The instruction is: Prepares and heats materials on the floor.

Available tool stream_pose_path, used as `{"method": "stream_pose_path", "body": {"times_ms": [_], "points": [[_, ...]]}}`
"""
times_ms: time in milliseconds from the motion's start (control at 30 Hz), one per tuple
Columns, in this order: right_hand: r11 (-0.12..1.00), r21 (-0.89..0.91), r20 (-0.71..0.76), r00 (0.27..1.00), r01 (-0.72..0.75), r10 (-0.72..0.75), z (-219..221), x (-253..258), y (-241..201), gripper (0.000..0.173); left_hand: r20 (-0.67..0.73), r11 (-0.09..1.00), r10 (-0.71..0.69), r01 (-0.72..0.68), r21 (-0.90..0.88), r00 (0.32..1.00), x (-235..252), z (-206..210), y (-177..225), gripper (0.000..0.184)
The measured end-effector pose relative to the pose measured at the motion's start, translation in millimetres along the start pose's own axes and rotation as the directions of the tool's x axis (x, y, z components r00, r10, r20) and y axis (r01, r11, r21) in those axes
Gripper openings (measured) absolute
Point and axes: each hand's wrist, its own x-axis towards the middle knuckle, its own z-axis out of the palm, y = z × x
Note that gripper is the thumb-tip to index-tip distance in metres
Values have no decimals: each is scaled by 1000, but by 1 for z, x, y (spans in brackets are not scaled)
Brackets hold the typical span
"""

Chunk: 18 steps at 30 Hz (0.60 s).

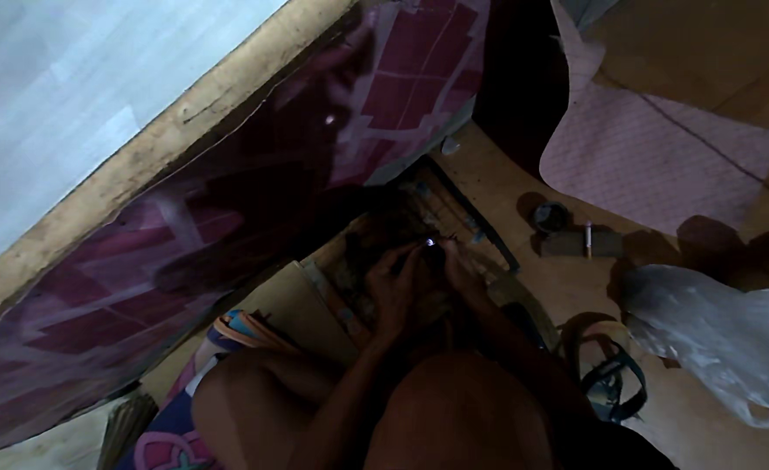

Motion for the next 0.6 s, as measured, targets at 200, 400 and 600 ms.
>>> {"method": "stream_pose_path", "body": {"times_ms": [200, 400, 600], "points": [[1000, 27, 21, 1000, 7, -8, 0, 4, 6, 49, 4, 1000, 9, -9, -8, 1000, 0, 1, 0, 10], [999, 38, 2, 999, -39, 39, 1, 4, 3, 48, 5, 1000, 8, -8, -6, 1000, 0, 2, -1, 10], [1000, 1, -4, 1000, -11, 11, 0, 2, 1, 49, 0, 1000, 25, -25, -10, 1000, 0, 2, -2, 10]]}}
